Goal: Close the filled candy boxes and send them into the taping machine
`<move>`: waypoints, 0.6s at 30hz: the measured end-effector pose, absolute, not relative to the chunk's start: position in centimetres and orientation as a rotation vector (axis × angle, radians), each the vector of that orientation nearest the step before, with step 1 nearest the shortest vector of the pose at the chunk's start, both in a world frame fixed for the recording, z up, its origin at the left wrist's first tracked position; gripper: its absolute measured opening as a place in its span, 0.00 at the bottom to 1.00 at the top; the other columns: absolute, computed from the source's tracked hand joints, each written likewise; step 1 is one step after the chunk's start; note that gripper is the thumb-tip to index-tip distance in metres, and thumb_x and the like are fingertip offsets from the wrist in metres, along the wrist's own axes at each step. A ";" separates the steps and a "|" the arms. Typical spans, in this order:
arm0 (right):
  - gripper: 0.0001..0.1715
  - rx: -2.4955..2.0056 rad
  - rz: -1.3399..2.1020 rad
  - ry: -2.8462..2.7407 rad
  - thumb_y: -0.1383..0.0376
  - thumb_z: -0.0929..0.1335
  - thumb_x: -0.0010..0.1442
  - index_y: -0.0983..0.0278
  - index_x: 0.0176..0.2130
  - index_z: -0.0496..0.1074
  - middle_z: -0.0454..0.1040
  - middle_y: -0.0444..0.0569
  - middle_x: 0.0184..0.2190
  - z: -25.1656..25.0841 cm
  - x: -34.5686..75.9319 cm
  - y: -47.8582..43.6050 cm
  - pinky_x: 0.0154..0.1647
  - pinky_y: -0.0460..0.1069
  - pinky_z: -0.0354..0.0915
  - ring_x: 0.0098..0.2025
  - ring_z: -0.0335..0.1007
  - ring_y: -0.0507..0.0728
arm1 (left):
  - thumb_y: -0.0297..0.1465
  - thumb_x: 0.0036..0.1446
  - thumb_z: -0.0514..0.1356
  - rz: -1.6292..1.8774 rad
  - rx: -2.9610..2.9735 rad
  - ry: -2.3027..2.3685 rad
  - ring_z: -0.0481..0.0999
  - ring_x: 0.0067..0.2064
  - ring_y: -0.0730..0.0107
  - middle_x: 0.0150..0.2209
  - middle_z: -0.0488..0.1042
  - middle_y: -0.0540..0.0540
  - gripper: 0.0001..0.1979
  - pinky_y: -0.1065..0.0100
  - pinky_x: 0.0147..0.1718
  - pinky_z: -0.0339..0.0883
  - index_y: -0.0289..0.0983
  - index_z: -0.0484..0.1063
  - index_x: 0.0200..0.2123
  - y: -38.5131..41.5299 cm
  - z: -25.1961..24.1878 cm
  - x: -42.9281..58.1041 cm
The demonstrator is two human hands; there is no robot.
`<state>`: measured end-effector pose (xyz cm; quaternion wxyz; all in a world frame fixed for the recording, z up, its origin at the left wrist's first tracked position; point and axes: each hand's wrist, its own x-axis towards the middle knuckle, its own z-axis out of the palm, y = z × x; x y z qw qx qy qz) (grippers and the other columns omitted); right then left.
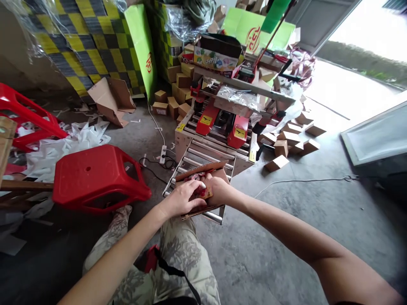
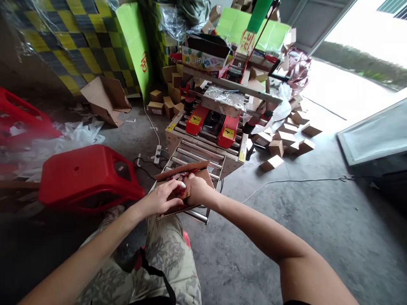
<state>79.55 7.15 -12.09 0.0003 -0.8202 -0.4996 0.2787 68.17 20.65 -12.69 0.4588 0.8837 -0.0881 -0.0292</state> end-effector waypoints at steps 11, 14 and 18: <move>0.25 -2.113 1.099 -1.712 0.59 0.71 0.51 0.62 0.49 0.71 0.73 0.50 0.43 -9.0 83.5 2.8 0.45 0.50 0.63 0.43 0.68 0.59 | 0.45 0.52 0.60 -0.406 2.309 -0.401 0.69 0.49 0.58 0.47 0.70 0.42 0.24 0.63 0.49 0.62 0.38 0.71 0.49 22.1 -12.3 69.6; 0.17 -2.262 0.904 -1.516 0.63 0.74 0.46 0.64 0.38 0.75 0.74 0.45 0.31 -10.6 84.3 3.5 0.36 0.47 0.63 0.34 0.68 0.55 | 0.32 0.56 0.58 -0.139 2.306 -0.311 0.73 0.41 0.65 0.37 0.74 0.46 0.09 0.67 0.45 0.64 0.36 0.75 0.37 21.6 -13.8 69.7; 0.26 -2.475 0.432 -1.221 0.67 0.72 0.47 0.68 0.47 0.68 0.68 0.56 0.46 -11.7 82.1 2.6 0.49 0.55 0.62 0.47 0.64 0.62 | 0.34 0.57 0.59 0.527 2.420 -0.039 0.69 0.50 0.59 0.47 0.70 0.39 0.17 0.57 0.52 0.61 0.35 0.67 0.49 20.2 -15.6 68.3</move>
